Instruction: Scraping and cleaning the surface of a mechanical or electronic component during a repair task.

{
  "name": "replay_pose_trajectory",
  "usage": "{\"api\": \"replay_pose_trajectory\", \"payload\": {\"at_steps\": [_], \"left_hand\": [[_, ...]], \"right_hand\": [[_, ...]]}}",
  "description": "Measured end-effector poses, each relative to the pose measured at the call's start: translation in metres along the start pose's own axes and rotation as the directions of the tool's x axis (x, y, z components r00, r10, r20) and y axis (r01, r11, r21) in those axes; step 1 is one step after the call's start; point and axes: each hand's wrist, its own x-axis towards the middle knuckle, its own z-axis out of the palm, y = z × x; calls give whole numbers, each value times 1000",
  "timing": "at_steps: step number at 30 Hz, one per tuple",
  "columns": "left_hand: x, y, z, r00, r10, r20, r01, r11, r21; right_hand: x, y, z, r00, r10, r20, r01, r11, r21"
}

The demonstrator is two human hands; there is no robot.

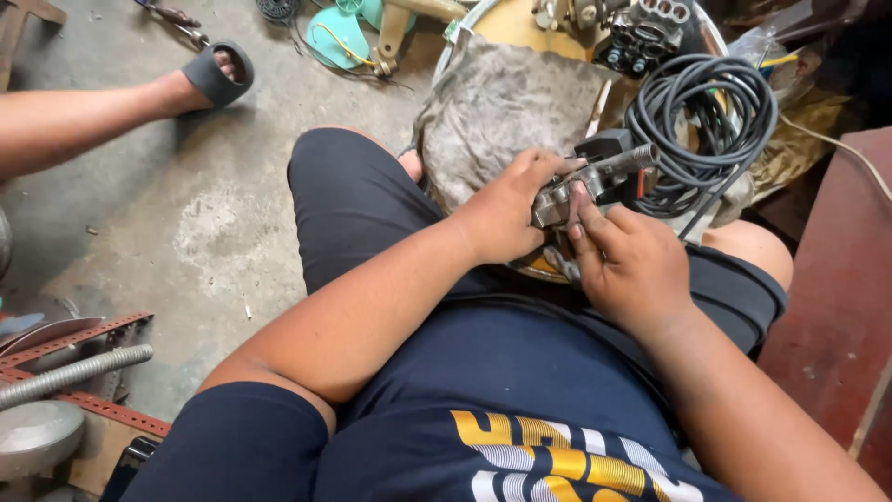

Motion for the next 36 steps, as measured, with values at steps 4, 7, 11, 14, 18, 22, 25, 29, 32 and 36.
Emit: {"api": "replay_pose_trajectory", "payload": {"at_steps": [4,7,11,14,18,22,25,29,32,36], "left_hand": [[4,-10,0,1000,-23,-7,22,1000,-6],[0,11,-4,999,-35,-10,35,999,-12],[0,2,4,999,-42,14,42,999,0],[1,8,-3,999,-44,2,44,999,32],[5,-10,3,996,-91,8,91,996,21],[3,6,-1,993,-120,19,119,992,43],[-1,8,-3,997,-80,-5,80,997,0],[2,2,-1,995,-102,6,101,993,60],[2,-1,-2,994,-103,25,100,987,122],[0,9,-8,998,-66,19,64,996,69]], "right_hand": [[7,-1,1,999,42,-14,-41,998,56],[1,-14,-3,996,88,10,-89,989,119],[-10,5,7,997,75,4,-75,997,-14],[-2,-5,2,992,123,31,-125,989,79],[8,7,0,995,55,80,-54,998,-10],[5,-2,-4,983,78,163,-89,994,62],[-16,9,-4,989,59,137,-54,998,-43],[7,-4,-9,992,69,109,-62,996,-64],[15,-12,-13,960,182,214,-164,982,-98],[27,-12,-34,884,242,401,-185,967,-176]]}}
